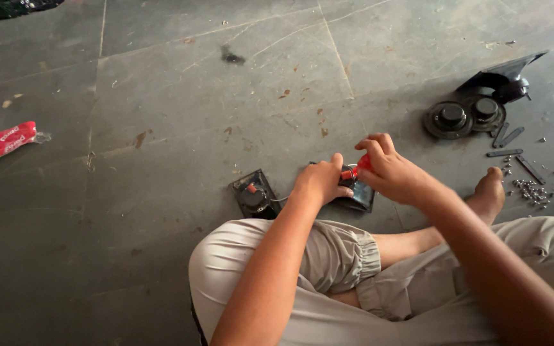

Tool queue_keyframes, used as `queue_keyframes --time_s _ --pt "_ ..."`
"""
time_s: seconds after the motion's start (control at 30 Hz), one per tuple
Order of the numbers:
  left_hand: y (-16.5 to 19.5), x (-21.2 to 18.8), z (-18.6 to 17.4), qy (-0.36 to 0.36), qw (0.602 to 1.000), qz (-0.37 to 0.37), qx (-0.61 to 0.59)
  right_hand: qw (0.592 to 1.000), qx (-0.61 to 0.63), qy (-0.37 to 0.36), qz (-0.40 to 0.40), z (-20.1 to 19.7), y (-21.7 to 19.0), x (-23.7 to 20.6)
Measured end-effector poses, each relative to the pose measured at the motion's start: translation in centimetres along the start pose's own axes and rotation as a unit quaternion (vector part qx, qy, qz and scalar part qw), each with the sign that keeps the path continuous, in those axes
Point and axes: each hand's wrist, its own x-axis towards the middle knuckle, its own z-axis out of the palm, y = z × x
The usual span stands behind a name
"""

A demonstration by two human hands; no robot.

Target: The person sits on the floor and uses a red-handled screwdriver to tighten screws on small black electrical components. They handle wires and fasteners, repeatedly adjusting and securing parts of the devices.

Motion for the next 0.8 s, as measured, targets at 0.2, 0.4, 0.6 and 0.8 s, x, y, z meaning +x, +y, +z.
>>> queue_keyframes --time_s 0.2,0.4,0.6,0.8 --pt "0.2 -0.5 -0.1 0.016 1.0 0.007 0.01 0.981 -0.138 -0.059 0.121 0.1 -0.8 0.8" --pt "0.1 -0.2 -0.2 0.005 1.0 -0.004 0.001 0.951 -0.194 -0.028 0.237 0.8 -1.8 0.8" --pt "0.0 -0.1 -0.1 0.006 1.0 -0.007 -0.002 0.97 -0.203 -0.128 0.038 0.3 0.2 0.1" --pt "0.5 -0.1 -0.1 0.015 1.0 -0.011 -0.009 0.85 -0.44 -0.273 -0.101 -1.3 0.2 2.2"
